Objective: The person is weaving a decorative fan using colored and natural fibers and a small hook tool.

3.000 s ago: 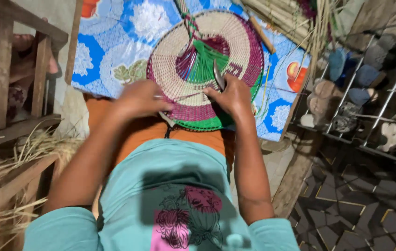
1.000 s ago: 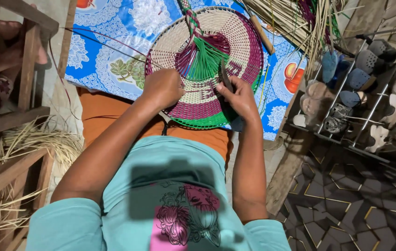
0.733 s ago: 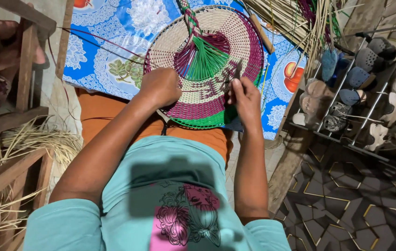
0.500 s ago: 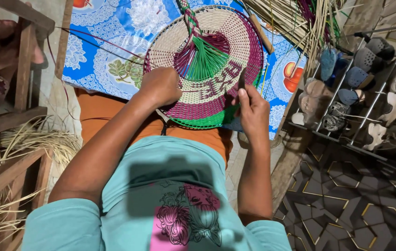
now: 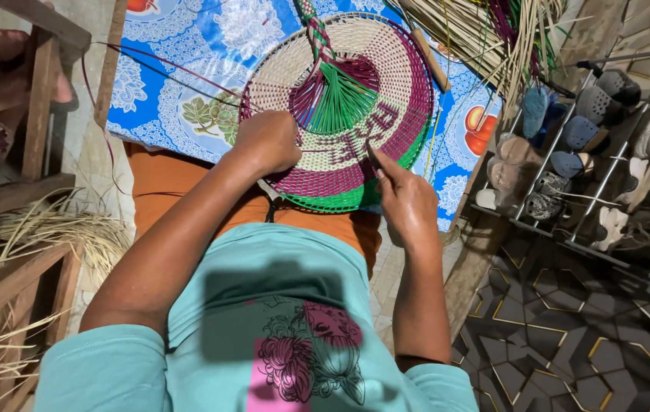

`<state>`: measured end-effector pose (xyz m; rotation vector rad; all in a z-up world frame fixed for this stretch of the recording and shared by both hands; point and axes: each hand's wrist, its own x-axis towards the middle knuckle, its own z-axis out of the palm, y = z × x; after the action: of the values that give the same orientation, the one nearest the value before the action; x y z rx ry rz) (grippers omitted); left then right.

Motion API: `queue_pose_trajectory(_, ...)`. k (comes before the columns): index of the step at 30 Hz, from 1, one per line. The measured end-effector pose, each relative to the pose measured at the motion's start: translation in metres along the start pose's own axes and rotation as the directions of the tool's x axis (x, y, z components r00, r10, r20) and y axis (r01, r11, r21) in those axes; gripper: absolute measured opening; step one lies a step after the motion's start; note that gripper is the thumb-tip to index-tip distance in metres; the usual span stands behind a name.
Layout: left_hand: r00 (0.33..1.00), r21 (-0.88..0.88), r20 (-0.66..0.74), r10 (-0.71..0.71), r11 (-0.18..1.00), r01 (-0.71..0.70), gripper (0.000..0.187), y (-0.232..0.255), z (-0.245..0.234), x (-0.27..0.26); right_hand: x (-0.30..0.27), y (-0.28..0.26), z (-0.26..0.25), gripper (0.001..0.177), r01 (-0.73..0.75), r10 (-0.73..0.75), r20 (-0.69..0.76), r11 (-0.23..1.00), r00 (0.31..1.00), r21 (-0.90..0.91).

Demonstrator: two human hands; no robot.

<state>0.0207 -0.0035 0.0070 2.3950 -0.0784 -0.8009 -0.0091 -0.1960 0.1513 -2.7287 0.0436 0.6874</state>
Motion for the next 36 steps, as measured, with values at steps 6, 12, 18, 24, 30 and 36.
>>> queue_pose_trajectory(6, 1.0, -0.004, 0.011, -0.003, 1.0, 0.003, 0.021, 0.003, -0.002, -0.003, 0.006, 0.007, 0.016, 0.035, 0.004, 0.007, 0.073, 0.99, 0.997, -0.14)
queue_pose_trajectory(12, 0.999, 0.065, 0.025, 0.027, 0.997, -0.028, 0.03, 0.026, -0.032, -0.024, 0.008, -0.012, 0.02, 0.041, 0.078, -0.027, 0.168, 0.949, 0.985, -0.305)
queue_pose_trajectory(18, 0.999, 0.068, 0.027, 0.036, 0.997, -0.038, 0.032, 0.035, -0.044, -0.035, 0.017, -0.015, 0.02, 0.041, 0.085, -0.012, 0.211, 0.936, 0.977, -0.343)
queue_pose_trajectory(24, 0.998, 0.029, -0.028, 0.059, 0.998, -0.058, 0.028, 0.019, -0.017, -0.015, 0.013, -0.028, 0.017, 0.041, 0.062, 0.025, 0.243, 0.937, 0.97, -0.343)
queue_pose_trajectory(30, 0.997, 0.006, -0.036, 0.062, 0.998, -0.062, 0.025, 0.016, -0.015, -0.012, 0.014, -0.032, 0.016, 0.04, 0.035, 0.051, 0.239, 0.939, 0.97, -0.342)
queue_pose_trajectory(36, 0.997, -0.008, -0.039, 0.061, 0.998, -0.062, 0.021, 0.017, -0.017, -0.014, 0.015, -0.031, 0.019, 0.039, 0.039, 0.041, 0.226, 0.941, 0.973, -0.337)
